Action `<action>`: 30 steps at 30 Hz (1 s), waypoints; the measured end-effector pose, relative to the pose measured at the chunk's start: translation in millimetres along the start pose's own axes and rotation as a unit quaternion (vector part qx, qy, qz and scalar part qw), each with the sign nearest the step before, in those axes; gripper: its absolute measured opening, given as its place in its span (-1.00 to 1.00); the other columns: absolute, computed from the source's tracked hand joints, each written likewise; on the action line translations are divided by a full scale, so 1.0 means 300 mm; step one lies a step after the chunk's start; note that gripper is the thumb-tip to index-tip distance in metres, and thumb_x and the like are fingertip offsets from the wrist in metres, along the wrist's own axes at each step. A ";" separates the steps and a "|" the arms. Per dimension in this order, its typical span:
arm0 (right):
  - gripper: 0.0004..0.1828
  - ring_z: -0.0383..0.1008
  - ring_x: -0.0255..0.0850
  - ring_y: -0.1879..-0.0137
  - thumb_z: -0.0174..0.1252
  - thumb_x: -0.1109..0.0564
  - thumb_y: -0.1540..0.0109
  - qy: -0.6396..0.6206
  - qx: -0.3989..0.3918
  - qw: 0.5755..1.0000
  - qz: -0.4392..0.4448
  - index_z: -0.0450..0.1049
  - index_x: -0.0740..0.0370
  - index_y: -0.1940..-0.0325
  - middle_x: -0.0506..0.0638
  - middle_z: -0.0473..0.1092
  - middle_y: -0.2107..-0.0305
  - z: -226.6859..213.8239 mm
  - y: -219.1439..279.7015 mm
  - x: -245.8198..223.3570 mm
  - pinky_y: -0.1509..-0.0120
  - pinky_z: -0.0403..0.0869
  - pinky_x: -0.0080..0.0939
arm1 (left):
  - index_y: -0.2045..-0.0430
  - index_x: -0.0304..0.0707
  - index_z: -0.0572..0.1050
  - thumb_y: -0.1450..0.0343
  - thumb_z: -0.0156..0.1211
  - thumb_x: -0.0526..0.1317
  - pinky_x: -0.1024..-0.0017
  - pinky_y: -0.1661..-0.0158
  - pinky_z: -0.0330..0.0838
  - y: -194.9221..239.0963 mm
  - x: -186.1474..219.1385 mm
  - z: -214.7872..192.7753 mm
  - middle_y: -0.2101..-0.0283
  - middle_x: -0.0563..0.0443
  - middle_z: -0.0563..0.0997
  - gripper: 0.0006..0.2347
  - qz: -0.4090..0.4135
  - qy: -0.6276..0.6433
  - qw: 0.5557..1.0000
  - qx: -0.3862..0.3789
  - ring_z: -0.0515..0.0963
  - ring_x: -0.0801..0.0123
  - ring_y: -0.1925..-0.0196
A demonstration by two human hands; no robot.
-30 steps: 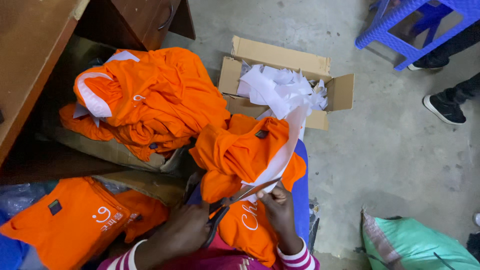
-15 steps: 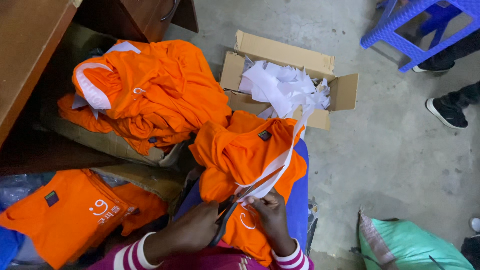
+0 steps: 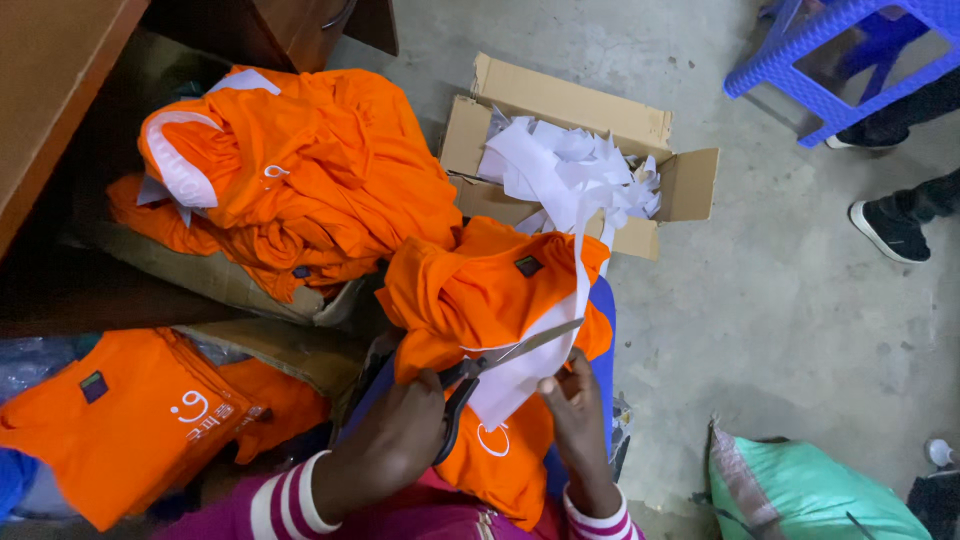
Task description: The person uses scissors to cut white paper into strips while seated. They repeatedly pick up sheets of paper, cut them, and place the cut pieces into a nearby cardboard box.
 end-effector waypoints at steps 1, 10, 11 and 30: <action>-0.33 0.51 -0.22 -0.10 0.33 -0.19 -0.20 0.003 0.031 1.000 0.001 0.44 0.22 -0.27 0.00 0.51 -0.03 -0.025 -0.015 -0.033 -0.17 0.49 -0.16 | 0.23 -0.30 0.41 -0.49 -0.05 -0.30 -0.02 0.42 0.55 -0.002 -0.005 0.007 0.33 -0.27 0.68 -0.90 -0.017 0.004 1.000 -0.004 0.74 -0.18 0.33; -0.54 0.50 -0.20 -0.12 0.26 -0.09 -0.26 0.164 0.146 0.975 0.016 0.38 0.17 -0.13 0.04 0.39 -0.16 -0.094 -0.135 -0.238 -0.08 0.48 -0.21 | 0.20 -0.37 0.40 -0.53 0.04 -0.14 0.28 0.47 0.56 -0.028 -0.018 0.089 0.36 -0.17 0.67 -0.78 -0.049 -0.174 0.983 0.042 0.74 0.15 0.40; -0.45 0.55 -0.27 0.09 0.33 -0.06 -0.21 0.215 0.150 0.964 0.055 0.34 0.23 -0.16 0.00 0.51 0.09 -0.074 -0.134 -0.283 0.14 0.50 -0.25 | 0.25 -0.41 0.43 -0.47 0.18 -0.08 0.53 0.54 0.54 -0.028 0.020 0.092 0.42 -0.09 0.66 -0.72 -0.011 -0.321 0.940 0.112 0.73 0.42 0.47; -0.48 0.56 -0.01 -0.18 0.19 0.06 -0.30 -0.288 0.119 0.945 0.103 0.43 0.37 -0.29 0.18 0.53 -0.12 -0.041 -0.134 0.024 -0.28 0.55 -0.03 | 0.00 -0.48 0.31 -0.44 0.26 -0.11 -0.02 0.29 0.60 -0.017 -0.020 0.059 0.14 -0.36 0.65 -0.59 -0.054 -0.034 0.997 -0.046 0.72 -0.22 0.17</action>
Point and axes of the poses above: each hand's wrist, its own y-axis away from the middle knuckle, its own z-axis out of the palm, x = y × z, the point moved 9 cm from there along -y, towards the middle knuckle
